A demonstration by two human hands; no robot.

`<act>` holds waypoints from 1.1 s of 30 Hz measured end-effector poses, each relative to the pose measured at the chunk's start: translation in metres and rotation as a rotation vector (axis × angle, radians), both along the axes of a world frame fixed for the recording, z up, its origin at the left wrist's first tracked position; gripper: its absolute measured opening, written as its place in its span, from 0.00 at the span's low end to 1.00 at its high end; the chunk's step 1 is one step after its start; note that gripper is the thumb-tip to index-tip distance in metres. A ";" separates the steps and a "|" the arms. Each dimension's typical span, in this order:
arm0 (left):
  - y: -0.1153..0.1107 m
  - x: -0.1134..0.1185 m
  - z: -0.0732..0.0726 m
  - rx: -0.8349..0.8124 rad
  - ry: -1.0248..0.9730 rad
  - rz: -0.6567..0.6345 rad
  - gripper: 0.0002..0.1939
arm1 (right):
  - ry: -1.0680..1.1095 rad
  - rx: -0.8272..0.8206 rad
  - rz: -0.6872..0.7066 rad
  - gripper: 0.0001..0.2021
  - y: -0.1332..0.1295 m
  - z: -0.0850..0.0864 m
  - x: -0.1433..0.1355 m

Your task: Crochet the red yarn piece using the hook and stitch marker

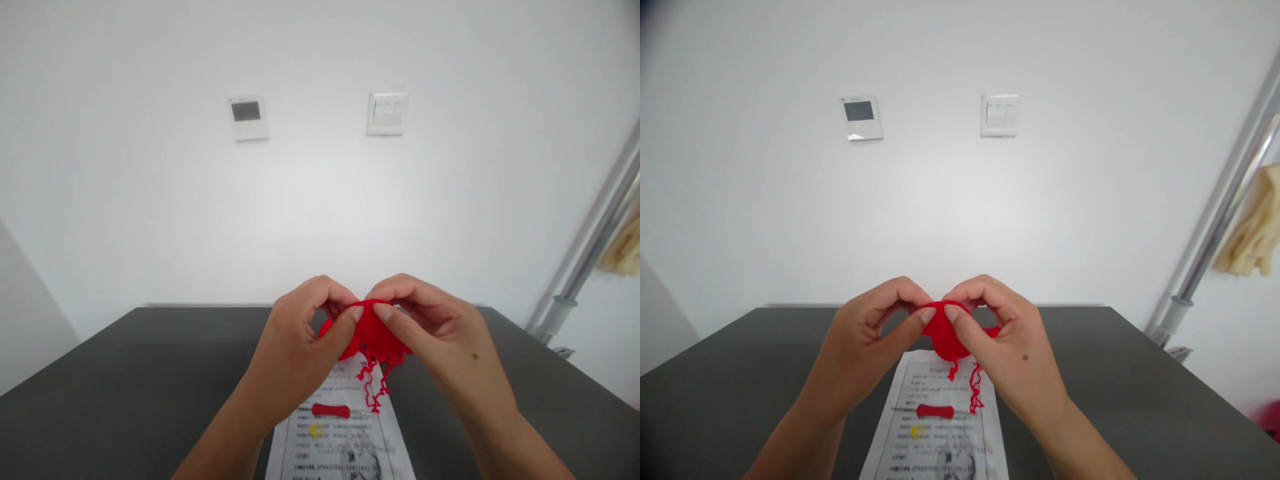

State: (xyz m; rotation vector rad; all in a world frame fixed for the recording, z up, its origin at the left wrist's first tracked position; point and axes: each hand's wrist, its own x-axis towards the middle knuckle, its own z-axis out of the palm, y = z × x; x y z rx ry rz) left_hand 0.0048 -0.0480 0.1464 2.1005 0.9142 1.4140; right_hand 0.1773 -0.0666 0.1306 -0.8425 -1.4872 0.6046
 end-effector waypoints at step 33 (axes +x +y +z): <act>-0.001 0.000 0.001 -0.039 0.037 -0.018 0.06 | -0.031 0.018 -0.022 0.05 -0.001 0.002 -0.001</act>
